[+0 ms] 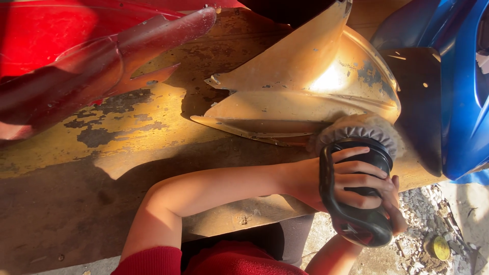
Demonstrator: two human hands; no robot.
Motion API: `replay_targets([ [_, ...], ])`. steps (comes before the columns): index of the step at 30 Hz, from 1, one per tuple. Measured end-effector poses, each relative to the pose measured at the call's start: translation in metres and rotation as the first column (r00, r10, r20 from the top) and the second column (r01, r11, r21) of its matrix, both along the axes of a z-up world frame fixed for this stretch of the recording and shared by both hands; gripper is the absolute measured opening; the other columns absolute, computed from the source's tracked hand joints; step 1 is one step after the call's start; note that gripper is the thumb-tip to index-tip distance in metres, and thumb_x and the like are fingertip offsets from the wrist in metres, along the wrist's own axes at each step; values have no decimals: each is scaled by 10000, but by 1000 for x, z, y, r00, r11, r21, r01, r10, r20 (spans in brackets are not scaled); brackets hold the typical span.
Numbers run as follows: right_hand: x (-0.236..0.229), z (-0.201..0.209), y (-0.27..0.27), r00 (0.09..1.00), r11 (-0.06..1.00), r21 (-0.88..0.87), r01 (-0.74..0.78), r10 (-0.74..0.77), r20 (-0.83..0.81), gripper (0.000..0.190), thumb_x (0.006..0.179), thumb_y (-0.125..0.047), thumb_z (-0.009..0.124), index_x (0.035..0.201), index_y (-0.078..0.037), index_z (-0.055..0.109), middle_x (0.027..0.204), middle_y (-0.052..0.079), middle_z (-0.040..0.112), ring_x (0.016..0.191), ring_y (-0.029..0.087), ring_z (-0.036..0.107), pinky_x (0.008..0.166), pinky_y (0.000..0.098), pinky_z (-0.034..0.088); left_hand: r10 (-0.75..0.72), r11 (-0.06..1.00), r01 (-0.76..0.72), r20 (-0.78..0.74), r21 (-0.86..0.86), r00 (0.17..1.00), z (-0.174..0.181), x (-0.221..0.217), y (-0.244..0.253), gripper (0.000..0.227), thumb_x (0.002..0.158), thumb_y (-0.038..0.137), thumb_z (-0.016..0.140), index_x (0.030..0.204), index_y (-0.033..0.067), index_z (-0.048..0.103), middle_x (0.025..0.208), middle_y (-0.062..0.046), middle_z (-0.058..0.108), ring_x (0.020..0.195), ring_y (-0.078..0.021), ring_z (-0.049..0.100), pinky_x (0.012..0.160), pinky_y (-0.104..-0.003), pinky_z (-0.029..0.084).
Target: The person uses a handheld electric polisher with a buffing pad to smooth the surface of a beige car part resting on a workbench. They move the tool across the curved surface, focusing on different areas to even out the finish.
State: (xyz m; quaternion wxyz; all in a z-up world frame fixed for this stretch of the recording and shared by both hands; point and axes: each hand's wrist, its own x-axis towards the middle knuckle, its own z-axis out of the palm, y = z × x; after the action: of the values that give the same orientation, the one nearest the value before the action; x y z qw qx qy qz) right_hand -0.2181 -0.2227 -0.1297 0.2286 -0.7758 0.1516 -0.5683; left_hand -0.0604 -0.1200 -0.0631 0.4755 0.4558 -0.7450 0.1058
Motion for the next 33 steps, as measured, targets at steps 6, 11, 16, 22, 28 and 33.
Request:
replay_targets([
  [6, -3, -6, -5, 997, 999, -44, 9, -12, -77, 516, 1077, -212, 732, 1311, -69, 295, 1318, 173, 607, 1316, 285, 643, 1246, 516, 472, 45, 999, -45, -2, 24, 999, -4, -5, 7, 461, 860, 418, 809, 1246, 274, 601, 1458, 10, 544, 1428, -208, 493, 1242, -518, 269],
  [11, -5, -11, -9, 989, 996, -90, 25, -37, -140, 464, 1066, -185, 699, 1287, -73, 307, 1284, 167, 638, 1264, 269, 668, 1233, 519, 468, 53, 999, -54, 9, 8, 999, 1, -3, 11, 447, 869, 385, 792, 1255, 273, 596, 1422, 14, 559, 1413, -197, 493, 1232, -536, 271],
  [16, -2, -20, -5, 982, 994, -108, 32, -51, -181, 426, 1058, -164, 676, 1269, -76, 316, 1258, 161, 661, 1225, 257, 686, 1223, 521, 466, 91, 996, -90, 72, -15, 993, 3, 11, 33, 438, 893, 372, 776, 1270, 257, 585, 1453, -7, 551, 1442, -218, 483, 1236, -538, 272],
  [22, 2, -3, 5, 980, 989, -145, 33, -61, -190, 388, 1064, -153, 648, 1249, -72, 316, 1224, 155, 677, 1182, 245, 705, 1222, 532, 463, 108, 994, -109, 56, 15, 993, 0, -2, 28, 399, 920, 382, 752, 1268, 272, 590, 1442, 11, 553, 1431, -199, 490, 1261, -537, 250],
  [28, 24, 15, 25, 999, 987, -156, -34, 27, -46, 279, 1179, -158, 552, 1249, -68, 297, 1216, 139, 654, 1206, 242, 697, 1278, 543, 440, 129, 991, -126, 96, -31, 987, 22, 14, 47, 384, 958, 414, 731, 1281, 266, 584, 1452, -6, 547, 1454, -216, 488, 1257, -578, 221],
  [33, 42, 33, 32, 983, 966, -186, -182, 179, -30, 140, 1186, -113, 505, 1187, -63, 374, 1191, 140, 678, 1210, 268, 694, 1291, 529, 400, 156, 988, -154, 78, -32, 985, 24, 29, 74, 425, 956, 473, 720, 1281, 239, 578, 1444, -26, 549, 1439, -216, 477, 1260, -610, 203],
])
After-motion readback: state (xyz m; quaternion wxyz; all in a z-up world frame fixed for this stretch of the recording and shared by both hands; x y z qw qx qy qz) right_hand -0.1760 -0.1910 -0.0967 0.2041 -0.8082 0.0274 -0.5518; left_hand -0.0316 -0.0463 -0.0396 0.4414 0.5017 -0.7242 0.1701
